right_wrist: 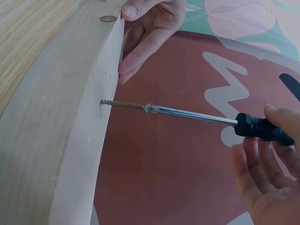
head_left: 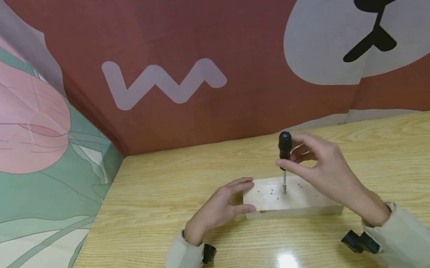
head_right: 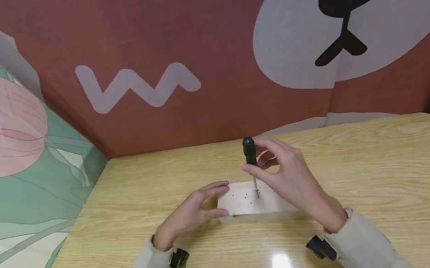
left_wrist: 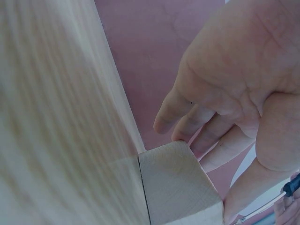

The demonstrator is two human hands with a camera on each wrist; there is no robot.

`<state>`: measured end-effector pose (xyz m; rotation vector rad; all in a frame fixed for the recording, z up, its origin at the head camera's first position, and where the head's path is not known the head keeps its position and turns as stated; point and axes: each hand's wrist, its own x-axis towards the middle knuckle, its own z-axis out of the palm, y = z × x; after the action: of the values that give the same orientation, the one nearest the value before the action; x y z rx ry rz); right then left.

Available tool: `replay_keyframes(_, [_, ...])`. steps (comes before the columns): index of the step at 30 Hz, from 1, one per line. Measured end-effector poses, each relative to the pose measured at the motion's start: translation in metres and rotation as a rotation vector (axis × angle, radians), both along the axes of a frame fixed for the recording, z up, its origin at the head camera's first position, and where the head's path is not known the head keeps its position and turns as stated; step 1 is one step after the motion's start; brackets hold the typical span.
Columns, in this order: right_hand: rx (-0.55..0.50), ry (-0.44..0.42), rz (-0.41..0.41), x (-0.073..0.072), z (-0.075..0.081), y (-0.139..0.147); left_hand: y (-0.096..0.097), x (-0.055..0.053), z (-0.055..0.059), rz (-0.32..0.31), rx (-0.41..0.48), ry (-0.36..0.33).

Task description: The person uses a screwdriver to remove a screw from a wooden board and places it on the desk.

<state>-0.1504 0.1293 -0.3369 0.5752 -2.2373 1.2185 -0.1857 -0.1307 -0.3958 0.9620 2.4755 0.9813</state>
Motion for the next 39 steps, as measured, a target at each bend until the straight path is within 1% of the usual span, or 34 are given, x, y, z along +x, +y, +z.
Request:
replay_keyframes(7, [-0.011,-0.042,0.028,0.0013,-0.0009,0.0008,-0.0007,0.0002,-0.0010,0.000,-0.004,0.003])
replay_keyframes(10, [-0.009,-0.047,0.032,0.0019,-0.0011,0.0006,-0.0007,0.0005,-0.0009,0.003,-0.005,0.002])
replay_keyframes(19, [0.012,0.014,-0.014,-0.0002,0.0000,0.0007,0.0002,-0.0006,-0.0010,-0.004,-0.004,0.008])
replay_keyframes(22, [0.009,0.008,-0.009,0.0002,0.0000,0.0012,0.0000,0.0000,-0.0006,-0.003,-0.004,0.002])
replay_keyframes(30, [-0.013,-0.009,0.032,0.0014,-0.0013,0.0014,-0.0005,0.0010,0.0004,0.000,-0.008,-0.006])
replay_keyframes(36, [0.010,0.022,0.008,-0.0005,-0.0010,0.0004,-0.0002,0.0005,0.0000,-0.002,-0.005,0.002])
replay_keyframes(39, [0.015,0.024,-0.001,-0.0005,-0.0008,0.0004,-0.0002,0.0004,-0.0005,-0.001,-0.009,0.003])
